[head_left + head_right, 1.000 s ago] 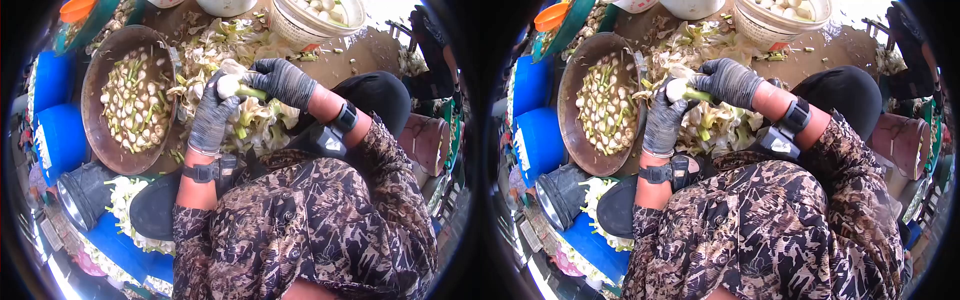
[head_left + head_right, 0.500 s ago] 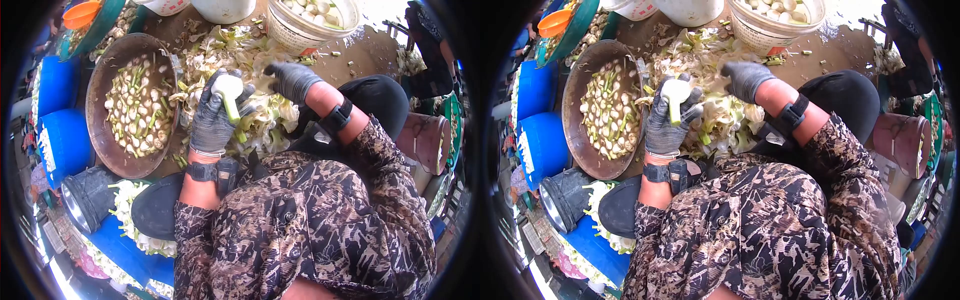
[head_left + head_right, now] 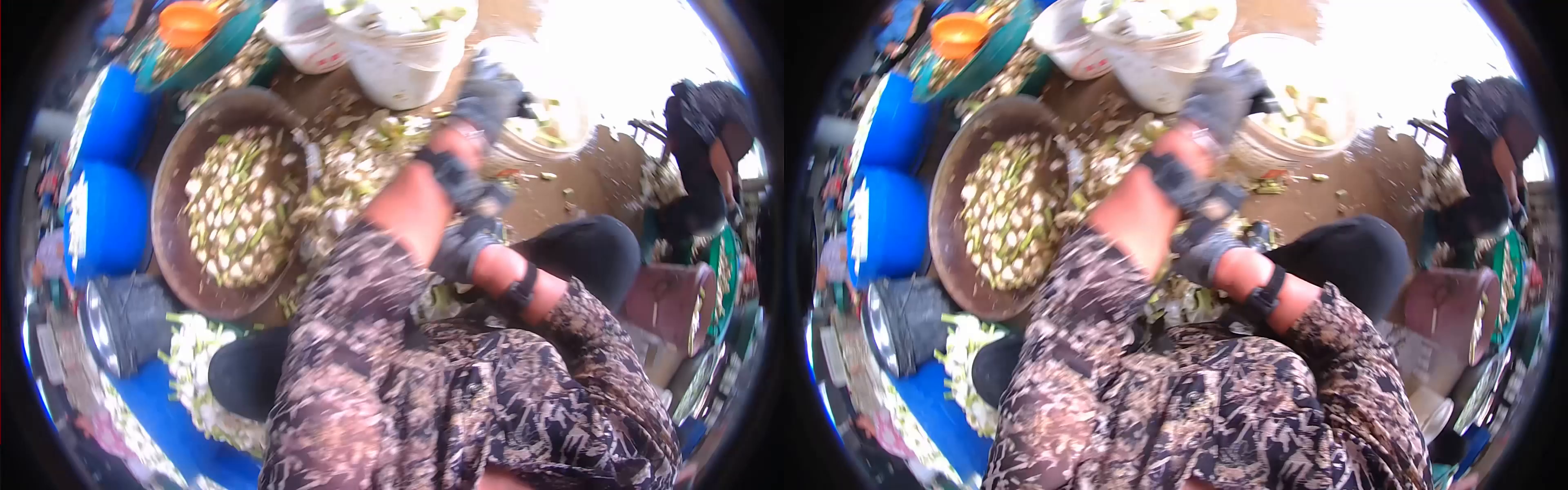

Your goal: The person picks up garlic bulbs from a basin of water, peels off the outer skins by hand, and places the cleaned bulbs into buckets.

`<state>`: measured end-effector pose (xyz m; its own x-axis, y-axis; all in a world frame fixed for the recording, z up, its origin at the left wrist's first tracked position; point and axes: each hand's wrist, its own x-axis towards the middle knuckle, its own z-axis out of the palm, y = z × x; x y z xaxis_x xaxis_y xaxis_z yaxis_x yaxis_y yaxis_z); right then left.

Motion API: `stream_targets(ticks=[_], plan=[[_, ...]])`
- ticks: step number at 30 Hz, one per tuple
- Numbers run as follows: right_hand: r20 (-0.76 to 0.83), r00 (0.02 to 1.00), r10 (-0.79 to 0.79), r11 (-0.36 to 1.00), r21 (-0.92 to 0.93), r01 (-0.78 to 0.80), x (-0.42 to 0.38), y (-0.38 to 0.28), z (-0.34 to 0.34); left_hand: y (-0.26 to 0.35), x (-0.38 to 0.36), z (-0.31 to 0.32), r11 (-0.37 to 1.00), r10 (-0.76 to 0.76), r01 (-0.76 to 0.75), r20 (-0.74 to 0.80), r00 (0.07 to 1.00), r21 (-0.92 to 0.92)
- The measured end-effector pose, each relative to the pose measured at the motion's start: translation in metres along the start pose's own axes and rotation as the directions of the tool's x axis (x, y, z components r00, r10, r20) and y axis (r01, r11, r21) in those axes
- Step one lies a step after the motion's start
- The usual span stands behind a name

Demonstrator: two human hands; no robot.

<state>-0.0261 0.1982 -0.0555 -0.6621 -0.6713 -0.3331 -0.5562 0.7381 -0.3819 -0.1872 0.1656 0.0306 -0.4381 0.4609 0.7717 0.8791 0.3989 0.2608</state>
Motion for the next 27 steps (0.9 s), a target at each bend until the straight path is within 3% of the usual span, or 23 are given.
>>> stream_targets(ticks=[1, 2, 3, 5, 6, 7, 8, 9, 10, 11, 12, 13, 14, 15, 16, 17, 19, 20, 21, 22, 23, 25, 27], plan=[[-0.506, 0.833, -0.224, 0.846, 0.322, 0.424, 0.011, 0.013, 0.047, 0.006, 0.016, -0.005, 0.988, 0.049, -0.057, 0.059, 0.997, 0.142], [-0.405, 0.905, -0.132, 0.893, 0.348, 0.286, -0.014, -0.022, 0.003, 0.025, 0.029, -0.011, 0.741, -0.447, 0.400, 0.048, 0.893, -0.539], [0.073, 0.997, 0.005, 0.880, 0.473, -0.039, -0.015, -0.004, -0.005, 0.043, 0.031, -0.019, -0.038, -0.724, 0.442, 0.330, 0.606, -0.896], [-0.069, 0.996, -0.049, 0.987, 0.148, 0.059, -0.017, -0.002, 0.004, 0.031, 0.005, -0.049, 0.070, -0.657, 0.516, 0.350, 0.668, -0.854], [-0.063, 0.996, -0.061, 0.986, 0.154, 0.070, -0.019, -0.012, -0.011, 0.023, -0.016, -0.060, 0.025, -0.710, 0.491, 0.331, 0.622, -0.871], [0.058, 0.997, 0.050, 0.982, 0.177, -0.060, -0.026, -0.027, -0.041, 0.011, -0.039, -0.082, 0.183, -0.754, 0.570, 0.258, 0.604, -0.801], [0.180, 0.971, 0.160, 0.964, 0.183, -0.193, -0.028, -0.034, -0.057, -0.007, -0.064, -0.097, 0.175, -0.829, 0.547, 0.176, 0.530, -0.819], [0.190, 0.969, 0.156, 0.963, 0.189, -0.192, -0.025, -0.034, -0.056, -0.049, -0.104, -0.103, 0.145, -0.847, 0.448, 0.123, 0.517, -0.882], [0.226, 0.959, 0.172, 0.965, 0.159, -0.211, -0.021, -0.033, -0.055, -0.065, -0.117, -0.135, 0.173, -0.927, 0.551, 0.053, 0.370, -0.816], [0.260, 0.946, 0.191, 0.965, 0.127, -0.230, -0.018, -0.032, -0.053, -0.097, -0.152, -0.150, 0.134, -0.984, 0.540, -0.049, 0.169, -0.831], [0.269, 0.942, 0.201, 0.961, 0.135, -0.243, -0.014, -0.035, -0.048, -0.114, -0.174, -0.176, 0.117, -0.988, 0.672, -0.152, 0.007, -0.731], [0.280, 0.939, 0.201, 0.959, 0.139, -0.247, -0.009, -0.033, -0.047, -0.154, -0.214, -0.188, 0.070, -0.992, 0.671, -0.123, -0.032, -0.738], [0.289, 0.935, 0.205, 0.964, 0.104, -0.244, -0.005, -0.033, -0.048, -0.220, -0.281, -0.189, 0.075, -0.991, 0.839, -0.132, 0.003, -0.539], [0.292, 0.933, 0.211, 0.969, 0.066, -0.239, -0.004, -0.033, -0.050, -0.213, -0.271, -0.192, -0.028, -0.994, 0.857, -0.079, -0.080, -0.515], [0.266, 0.940, 0.216, 0.970, 0.050, -0.237, -0.003, -0.035, -0.050, -0.234, -0.283, -0.198, -0.088, -0.996, 0.992, -0.007, -0.089, -0.091], [0.270, 0.937, 0.219, 0.970, 0.046, -0.240, 0.003, -0.034, -0.048, -0.257, -0.296, -0.205, -0.099, -0.990, 0.931, 0.056, -0.126, 0.351], [0.240, 0.951, 0.196, 0.962, 0.143, -0.234, 0.013, -0.030, -0.041, -0.287, -0.326, -0.192, 0.228, -0.969, 0.625, 0.236, 0.071, 0.746], [0.221, 0.956, 0.193, 0.964, 0.140, -0.227, 0.024, -0.026, -0.054, -0.292, -0.362, -0.170, 0.413, -0.886, 0.452, 0.233, 0.401, 0.790], [0.210, 0.959, 0.189, 0.965, 0.143, -0.221, 0.023, -0.032, -0.053, -0.360, -0.458, -0.118, 0.523, -0.846, 0.213, 0.472, 0.248, 0.825], [0.189, 0.967, 0.169, 0.960, 0.190, -0.205, 0.023, -0.027, -0.045, -0.369, -0.493, -0.098, 0.400, -0.904, 0.682, 0.385, 0.184, 0.613], [0.231, 0.957, 0.175, 0.943, 0.242, -0.230, 0.028, -0.019, -0.033, -0.296, -0.379, -0.125, 0.255, -0.921, 0.793, 0.388, 0.026, 0.553], [0.203, 0.966, 0.160, 0.958, 0.204, -0.202, 0.037, -0.017, -0.032, -0.299, -0.404, -0.110, 0.331, -0.915, 0.642, 0.401, 0.041, 0.691], [0.298, 0.935, 0.193, 0.953, 0.170, -0.251, 0.047, -0.013, -0.041, -0.299, -0.412, -0.110, 0.339, -0.913, 0.557, 0.407, 0.001, 0.759]])
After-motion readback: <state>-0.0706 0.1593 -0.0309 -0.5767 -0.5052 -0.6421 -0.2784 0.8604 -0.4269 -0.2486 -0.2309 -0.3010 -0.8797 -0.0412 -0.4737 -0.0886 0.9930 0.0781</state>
